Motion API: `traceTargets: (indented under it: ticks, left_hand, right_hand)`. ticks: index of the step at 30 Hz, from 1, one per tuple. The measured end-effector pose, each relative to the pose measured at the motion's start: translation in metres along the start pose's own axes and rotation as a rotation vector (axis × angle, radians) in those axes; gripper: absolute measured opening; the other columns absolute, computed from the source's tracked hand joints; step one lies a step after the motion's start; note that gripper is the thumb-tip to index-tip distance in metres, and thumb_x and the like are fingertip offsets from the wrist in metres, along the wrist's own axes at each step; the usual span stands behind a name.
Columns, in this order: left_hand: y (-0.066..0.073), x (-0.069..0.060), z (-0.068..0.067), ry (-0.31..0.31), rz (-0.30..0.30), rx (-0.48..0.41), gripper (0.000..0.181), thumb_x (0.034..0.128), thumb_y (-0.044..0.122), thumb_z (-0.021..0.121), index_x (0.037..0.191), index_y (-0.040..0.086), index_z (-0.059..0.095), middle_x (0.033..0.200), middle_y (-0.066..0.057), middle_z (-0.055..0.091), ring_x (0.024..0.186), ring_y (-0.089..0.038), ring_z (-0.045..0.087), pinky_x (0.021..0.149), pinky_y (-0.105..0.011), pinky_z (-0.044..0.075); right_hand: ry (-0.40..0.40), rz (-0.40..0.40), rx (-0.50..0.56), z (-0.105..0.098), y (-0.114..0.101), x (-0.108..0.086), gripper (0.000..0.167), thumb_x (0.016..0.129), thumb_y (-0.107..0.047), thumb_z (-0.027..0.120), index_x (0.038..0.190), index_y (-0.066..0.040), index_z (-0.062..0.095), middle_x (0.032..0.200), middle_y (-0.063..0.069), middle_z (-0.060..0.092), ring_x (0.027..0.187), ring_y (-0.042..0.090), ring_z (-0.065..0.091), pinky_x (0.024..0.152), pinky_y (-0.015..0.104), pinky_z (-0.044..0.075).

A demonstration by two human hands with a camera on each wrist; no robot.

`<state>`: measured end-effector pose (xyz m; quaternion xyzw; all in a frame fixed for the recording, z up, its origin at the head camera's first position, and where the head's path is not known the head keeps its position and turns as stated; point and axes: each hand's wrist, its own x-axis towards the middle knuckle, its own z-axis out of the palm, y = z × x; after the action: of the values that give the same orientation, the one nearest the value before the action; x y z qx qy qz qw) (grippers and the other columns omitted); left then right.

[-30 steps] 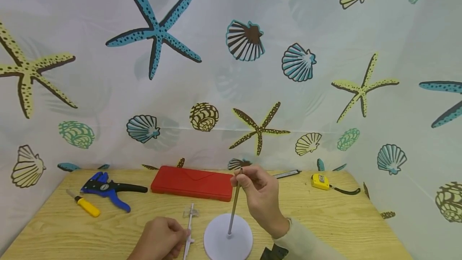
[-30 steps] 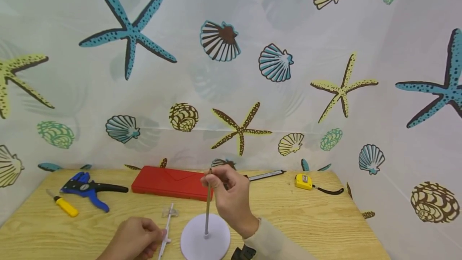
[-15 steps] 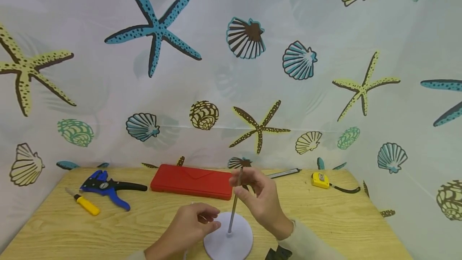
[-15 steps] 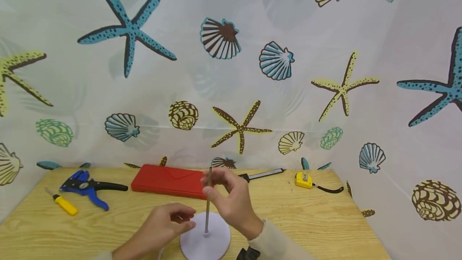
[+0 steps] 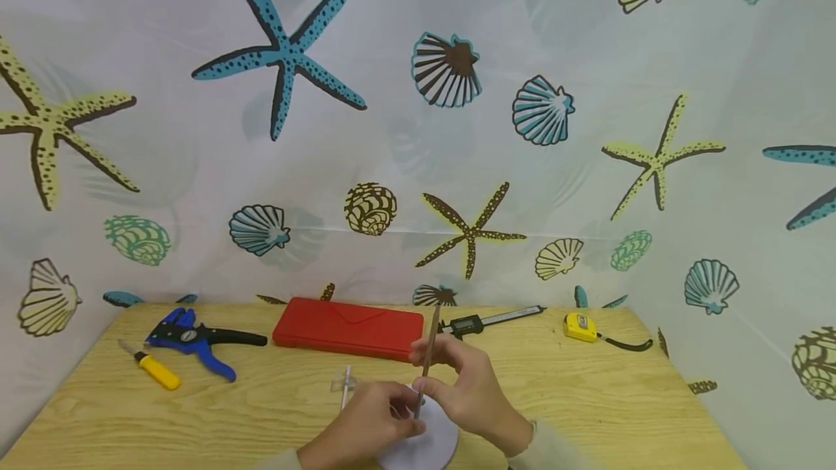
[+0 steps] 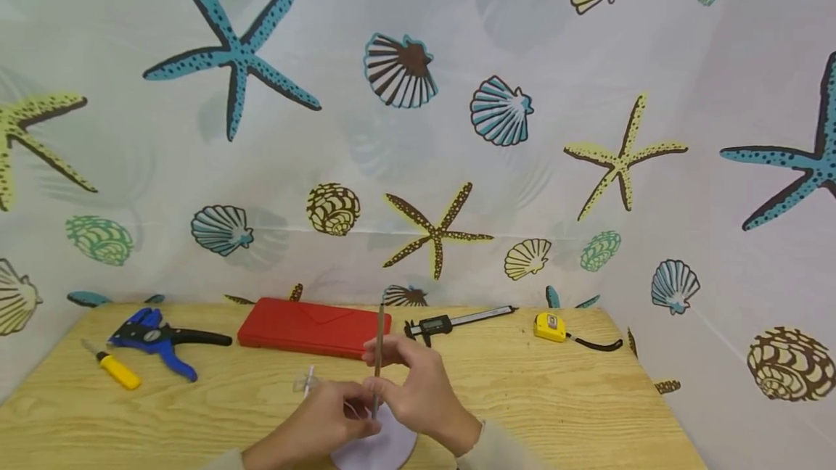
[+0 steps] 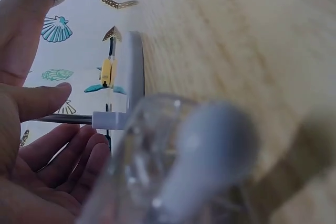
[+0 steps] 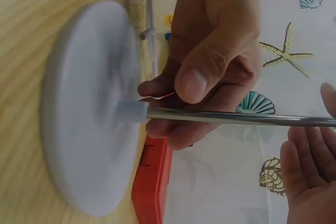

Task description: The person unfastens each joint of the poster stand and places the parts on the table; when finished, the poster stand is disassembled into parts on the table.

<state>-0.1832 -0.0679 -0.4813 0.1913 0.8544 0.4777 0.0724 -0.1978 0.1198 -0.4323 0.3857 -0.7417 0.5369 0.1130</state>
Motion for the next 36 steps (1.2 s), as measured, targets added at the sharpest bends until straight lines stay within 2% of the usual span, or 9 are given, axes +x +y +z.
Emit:
traceTargets:
  ticks: [6, 9, 14, 19, 23, 31, 36]
  left_hand:
    - [0.000, 0.000, 0.004, -0.013, -0.033, -0.001, 0.019, 0.0815, 0.023, 0.081, 0.097, 0.012, 0.078, 0.081, 0.008, 0.069, 0.074, -0.004, 0.058, 0.065, -0.020, 0.048]
    - [-0.002, 0.000, 0.006, -0.003, -0.024, 0.013, 0.017, 0.0809, 0.020, 0.081, 0.095, 0.012, 0.077, 0.079, 0.009, 0.068, 0.072, -0.002, 0.057, 0.063, -0.020, 0.047]
    - [-0.005, 0.001, 0.007, 0.019, 0.012, 0.033, 0.012, 0.0801, 0.017, 0.081, 0.090, 0.012, 0.077, 0.076, 0.009, 0.068, 0.069, 0.000, 0.055, 0.061, -0.019, 0.046]
    - [-0.006, 0.003, 0.009, 0.030, 0.040, 0.043, 0.008, 0.0789, 0.013, 0.081, 0.086, 0.011, 0.078, 0.075, 0.007, 0.070, 0.068, 0.000, 0.054, 0.060, -0.020, 0.046]
    - [-0.007, 0.004, 0.009, 0.034, 0.053, 0.052, 0.006, 0.0786, 0.010, 0.081, 0.085, 0.010, 0.079, 0.076, 0.004, 0.074, 0.068, 0.001, 0.055, 0.060, -0.020, 0.047]
    - [-0.006, 0.005, 0.009, 0.024, 0.020, 0.023, 0.005, 0.0795, 0.010, 0.082, 0.082, 0.008, 0.079, 0.075, 0.003, 0.075, 0.069, -0.001, 0.057, 0.060, -0.020, 0.048]
    - [-0.005, 0.005, 0.008, 0.025, -0.001, 0.012, 0.004, 0.0803, 0.011, 0.082, 0.082, 0.008, 0.079, 0.075, 0.003, 0.076, 0.071, -0.002, 0.059, 0.061, -0.021, 0.048]
  right_hand:
    - [-0.034, 0.043, -0.048, 0.001, 0.011, -0.006, 0.031, 0.087, -0.011, 0.079, 0.114, -0.007, 0.066, 0.104, 0.013, 0.075, 0.094, 0.021, 0.074, 0.088, 0.033, 0.060]
    - [-0.051, 0.052, -0.065, 0.002, 0.014, -0.008, 0.029, 0.086, -0.012, 0.079, 0.112, -0.008, 0.067, 0.103, 0.010, 0.075, 0.092, 0.018, 0.074, 0.086, 0.031, 0.060]
    - [-0.060, 0.024, -0.115, 0.003, 0.018, -0.010, 0.027, 0.083, -0.004, 0.080, 0.107, -0.006, 0.068, 0.095, 0.008, 0.075, 0.086, 0.013, 0.072, 0.079, 0.032, 0.061]
    - [-0.073, 0.013, -0.152, 0.004, 0.020, -0.011, 0.022, 0.084, -0.004, 0.079, 0.103, -0.007, 0.069, 0.088, 0.009, 0.075, 0.083, 0.004, 0.069, 0.075, 0.031, 0.061]
    - [-0.075, -0.003, -0.162, 0.004, 0.021, -0.010, 0.019, 0.085, -0.005, 0.078, 0.102, -0.009, 0.069, 0.086, 0.006, 0.075, 0.080, 0.002, 0.069, 0.073, 0.026, 0.060]
    - [-0.089, -0.013, -0.179, 0.004, 0.020, -0.010, 0.014, 0.086, -0.006, 0.077, 0.098, -0.008, 0.069, 0.082, -0.001, 0.074, 0.077, 0.000, 0.068, 0.071, 0.020, 0.058]
    - [-0.081, -0.092, -0.239, 0.005, 0.019, -0.009, 0.010, 0.088, -0.007, 0.076, 0.095, -0.010, 0.071, 0.082, -0.001, 0.075, 0.074, 0.001, 0.068, 0.069, 0.015, 0.055]
